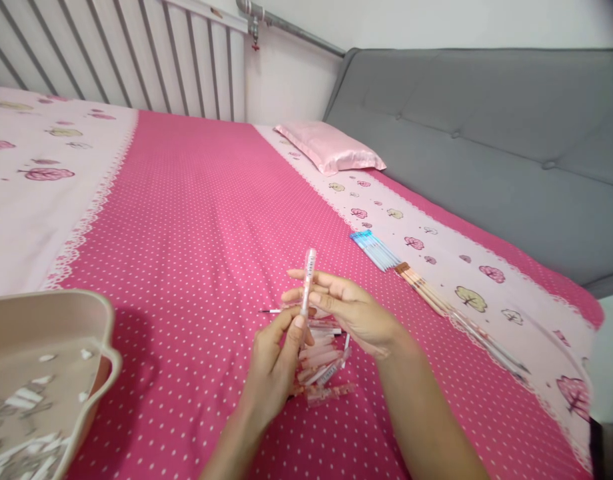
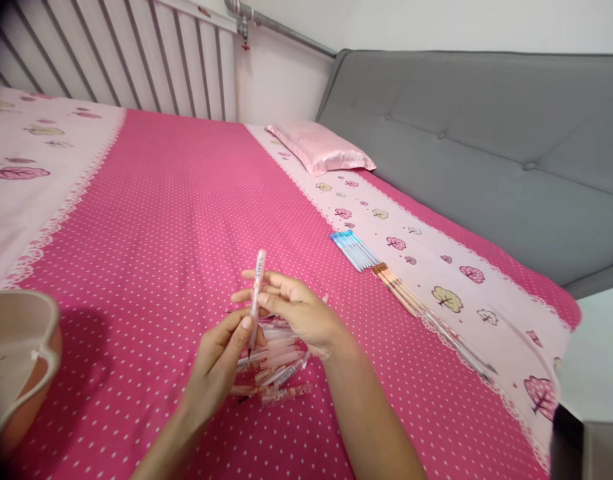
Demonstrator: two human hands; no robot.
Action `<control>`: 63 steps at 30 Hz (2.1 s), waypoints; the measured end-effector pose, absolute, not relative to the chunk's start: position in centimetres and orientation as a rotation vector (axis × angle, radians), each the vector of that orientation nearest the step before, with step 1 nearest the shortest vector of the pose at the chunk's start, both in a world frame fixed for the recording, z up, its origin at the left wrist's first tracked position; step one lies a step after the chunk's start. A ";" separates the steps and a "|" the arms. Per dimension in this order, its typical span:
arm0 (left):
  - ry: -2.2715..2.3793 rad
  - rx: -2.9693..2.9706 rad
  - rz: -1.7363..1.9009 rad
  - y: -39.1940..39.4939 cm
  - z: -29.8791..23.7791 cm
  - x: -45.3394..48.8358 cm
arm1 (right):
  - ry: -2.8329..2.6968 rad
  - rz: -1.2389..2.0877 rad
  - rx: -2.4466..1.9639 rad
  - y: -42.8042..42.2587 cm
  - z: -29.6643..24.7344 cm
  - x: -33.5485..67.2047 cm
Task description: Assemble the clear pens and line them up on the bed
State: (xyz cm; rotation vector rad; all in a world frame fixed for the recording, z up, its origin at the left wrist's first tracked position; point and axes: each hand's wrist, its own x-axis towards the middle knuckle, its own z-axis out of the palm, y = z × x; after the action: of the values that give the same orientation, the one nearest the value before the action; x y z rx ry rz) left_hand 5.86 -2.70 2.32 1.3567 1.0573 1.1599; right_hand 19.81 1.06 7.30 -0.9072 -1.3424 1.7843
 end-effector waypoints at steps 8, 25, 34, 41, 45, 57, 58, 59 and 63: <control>1.092 1.418 1.179 -2.5 2.4 5.9 | -1.261 1.702 -1.045 1.2 7.3 19.6; 1.052 1.337 1.167 -2.7 2.2 5.7 | -1.260 1.692 -0.981 1.1 7.2 19.4; 1.047 1.396 1.150 -2.8 2.2 5.7 | -1.178 1.667 -1.069 1.2 7.4 19.3; 1.108 1.475 1.148 -2.4 2.4 5.9 | -1.176 1.567 -1.089 1.3 7.1 19.2; 1.153 1.466 1.180 -2.5 2.2 5.9 | -1.173 1.545 -1.079 1.2 6.9 19.2; 0.939 1.127 1.055 -2.8 3.2 5.7 | -1.178 1.627 -1.013 1.4 7.2 19.6; 0.909 1.117 1.034 -2.8 3.3 5.7 | -1.185 1.636 -1.006 1.4 7.2 19.7; 0.887 1.118 1.028 -2.8 3.4 5.6 | -1.191 1.641 -1.006 1.4 7.1 19.8; 0.866 1.177 1.024 -2.6 3.2 5.7 | -1.199 1.615 -1.047 1.4 7.0 19.9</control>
State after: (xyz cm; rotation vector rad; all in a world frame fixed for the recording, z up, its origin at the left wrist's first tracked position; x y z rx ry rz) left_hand 5.66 -2.58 3.23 1.1769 0.8661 1.0239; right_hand 19.90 1.45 7.05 -1.0466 -1.1988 1.6148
